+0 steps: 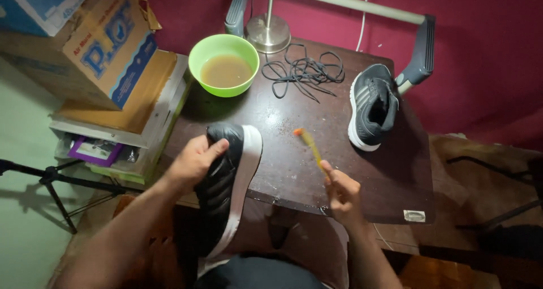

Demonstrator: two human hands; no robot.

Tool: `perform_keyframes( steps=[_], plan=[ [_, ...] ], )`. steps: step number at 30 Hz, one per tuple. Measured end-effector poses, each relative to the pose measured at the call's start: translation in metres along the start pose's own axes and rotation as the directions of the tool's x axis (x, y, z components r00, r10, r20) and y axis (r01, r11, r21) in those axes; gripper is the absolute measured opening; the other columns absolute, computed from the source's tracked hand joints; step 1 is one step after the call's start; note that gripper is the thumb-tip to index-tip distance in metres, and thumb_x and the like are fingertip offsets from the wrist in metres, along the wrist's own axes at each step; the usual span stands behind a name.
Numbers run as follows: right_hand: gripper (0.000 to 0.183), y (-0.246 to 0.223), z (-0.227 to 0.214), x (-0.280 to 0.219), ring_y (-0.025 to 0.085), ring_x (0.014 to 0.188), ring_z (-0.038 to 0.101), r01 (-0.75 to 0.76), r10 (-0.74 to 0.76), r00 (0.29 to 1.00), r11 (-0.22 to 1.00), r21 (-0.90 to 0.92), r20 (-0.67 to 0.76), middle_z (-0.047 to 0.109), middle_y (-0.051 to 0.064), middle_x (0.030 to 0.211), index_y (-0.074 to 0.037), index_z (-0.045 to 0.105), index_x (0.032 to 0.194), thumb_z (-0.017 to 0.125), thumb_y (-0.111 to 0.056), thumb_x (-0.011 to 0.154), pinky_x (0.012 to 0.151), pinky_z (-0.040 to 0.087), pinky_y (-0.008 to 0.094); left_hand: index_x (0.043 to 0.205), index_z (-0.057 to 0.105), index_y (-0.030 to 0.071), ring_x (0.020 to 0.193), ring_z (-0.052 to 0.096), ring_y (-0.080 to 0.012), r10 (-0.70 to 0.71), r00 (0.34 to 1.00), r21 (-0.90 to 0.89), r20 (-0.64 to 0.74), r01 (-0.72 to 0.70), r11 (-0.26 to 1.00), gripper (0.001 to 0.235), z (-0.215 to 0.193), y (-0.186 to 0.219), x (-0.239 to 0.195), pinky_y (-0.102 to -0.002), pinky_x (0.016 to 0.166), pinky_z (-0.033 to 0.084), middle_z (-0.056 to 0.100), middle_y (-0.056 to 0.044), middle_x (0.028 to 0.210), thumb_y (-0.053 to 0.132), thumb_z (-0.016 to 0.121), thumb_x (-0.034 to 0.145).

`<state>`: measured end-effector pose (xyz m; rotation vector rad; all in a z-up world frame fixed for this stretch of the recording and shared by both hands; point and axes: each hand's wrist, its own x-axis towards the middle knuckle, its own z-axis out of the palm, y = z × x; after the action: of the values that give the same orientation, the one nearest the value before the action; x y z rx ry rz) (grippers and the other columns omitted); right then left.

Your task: The person cleans a black and white sneaker using a toothbrush and a bowl of water. They scrub the upper, sides, and sole of the shoe, repeatedly dipping the brush into the water to wet it.

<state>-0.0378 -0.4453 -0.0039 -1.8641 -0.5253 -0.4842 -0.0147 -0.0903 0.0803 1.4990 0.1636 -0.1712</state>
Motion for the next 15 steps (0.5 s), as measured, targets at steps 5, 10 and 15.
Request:
perform_keyframes(
  steps=[5, 10, 15],
  plan=[
    [0.021, -0.034, 0.019, 0.020, 0.018, 0.046, 0.050, 0.259, -0.263, 0.912, 0.964, 0.054, 0.314, 0.058, -0.002, 0.060, -0.015, 0.077, 0.092, 0.058, -0.007, 0.089, 0.049, 0.047, 0.026, 0.091, 0.071, 0.001, 0.054, 0.065, -0.0146, -0.046, 0.996, -0.014, 0.070, 0.047, 0.999, 0.028, -0.013, -0.045, 0.025, -0.033, 0.046, 0.057, 0.070, -0.010, 0.065, 0.026, 0.066, 0.102],
    [0.040, -0.035, 0.035, 0.049, 0.027, 0.045, 0.054, 0.405, -0.315, 0.783, 0.913, -0.055, 0.536, 0.048, 0.003, 0.061, -0.021, 0.077, 0.119, 0.050, -0.012, 0.090, 0.043, 0.049, 0.037, 0.085, 0.072, 0.004, 0.057, 0.059, -0.0127, -0.081, 0.993, 0.102, 0.085, 0.072, 0.992, 0.027, -0.015, -0.022, 0.017, -0.030, 0.051, 0.056, 0.064, -0.005, 0.065, 0.026, 0.070, 0.100],
    [0.045, -0.004, 0.046, 0.068, 0.022, 0.047, 0.056, 0.450, -0.298, 0.857, 0.829, -0.331, 0.420, 0.050, -0.002, 0.062, -0.027, 0.073, 0.129, 0.046, -0.015, 0.095, 0.046, 0.049, 0.033, 0.067, 0.062, 0.002, 0.046, 0.045, -0.0173, -0.060, 0.995, 0.281, -0.082, 0.081, 0.956, 0.048, -0.007, -0.015, 0.023, -0.034, 0.040, 0.040, 0.048, -0.007, 0.050, 0.039, 0.076, 0.094]
  ],
)
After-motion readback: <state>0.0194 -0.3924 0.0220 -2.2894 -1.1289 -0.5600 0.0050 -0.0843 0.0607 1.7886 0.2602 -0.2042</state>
